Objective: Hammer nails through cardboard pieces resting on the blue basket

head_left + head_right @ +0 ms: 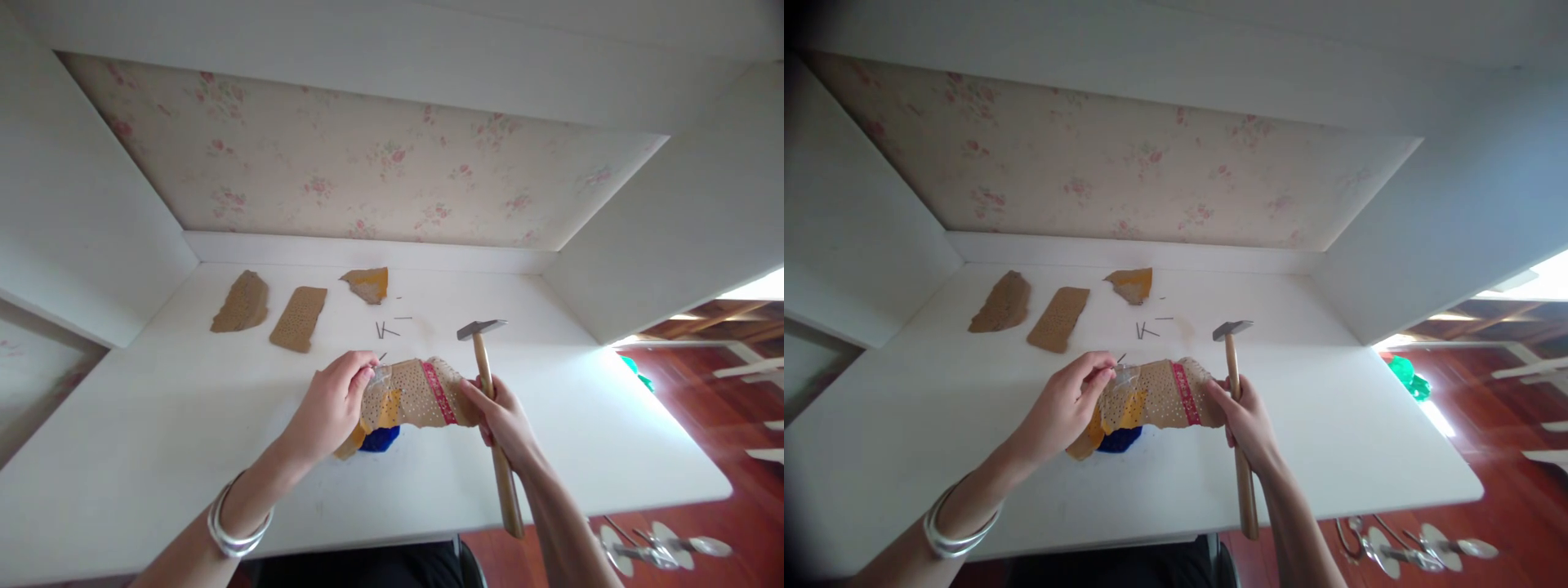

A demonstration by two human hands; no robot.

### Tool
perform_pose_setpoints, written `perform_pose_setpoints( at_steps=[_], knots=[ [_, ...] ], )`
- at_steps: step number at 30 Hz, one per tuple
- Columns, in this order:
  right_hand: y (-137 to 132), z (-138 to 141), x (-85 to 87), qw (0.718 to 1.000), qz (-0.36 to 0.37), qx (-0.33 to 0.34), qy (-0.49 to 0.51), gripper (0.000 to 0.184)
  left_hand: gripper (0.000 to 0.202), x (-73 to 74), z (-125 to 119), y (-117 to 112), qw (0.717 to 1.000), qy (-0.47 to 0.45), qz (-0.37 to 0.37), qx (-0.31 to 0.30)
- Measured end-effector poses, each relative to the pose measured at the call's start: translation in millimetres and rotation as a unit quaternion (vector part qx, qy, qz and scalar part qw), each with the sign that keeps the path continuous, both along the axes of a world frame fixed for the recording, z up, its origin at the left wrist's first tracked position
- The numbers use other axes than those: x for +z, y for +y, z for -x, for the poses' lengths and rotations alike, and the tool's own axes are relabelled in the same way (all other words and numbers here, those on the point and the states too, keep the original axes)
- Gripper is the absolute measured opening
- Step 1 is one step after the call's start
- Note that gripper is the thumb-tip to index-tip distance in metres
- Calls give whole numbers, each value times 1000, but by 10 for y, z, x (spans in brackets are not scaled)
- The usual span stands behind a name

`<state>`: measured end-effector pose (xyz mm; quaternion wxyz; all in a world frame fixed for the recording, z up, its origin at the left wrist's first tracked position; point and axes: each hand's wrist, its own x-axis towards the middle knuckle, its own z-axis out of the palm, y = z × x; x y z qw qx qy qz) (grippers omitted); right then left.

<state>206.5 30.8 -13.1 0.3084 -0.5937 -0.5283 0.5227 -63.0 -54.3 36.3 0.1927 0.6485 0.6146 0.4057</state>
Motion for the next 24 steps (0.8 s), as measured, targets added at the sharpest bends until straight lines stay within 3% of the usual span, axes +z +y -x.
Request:
perform_pose_setpoints(
  at_steps=[3,8,15,20,24],
  knots=[
    [-29,-5,-11,999,-16,-30,14,37,20,-31,-37,50,998,-31,38,-38],
    [-102,-51,26,996,-32,-73,36,36,22,-106,-43,76,992,-74,87,-47],
    [-364,-97,101,990,-46,-118,66,33,17,-50,-81,68,995,-67,49,-49],
    [-649,-25,122,973,-63,-169,147,29,17,-2,-140,160,998,-47,18,-47],
    [-806,41,144,968,-43,-162,185,31,17,-32,-227,246,998,-26,23,-61]
  ],
)
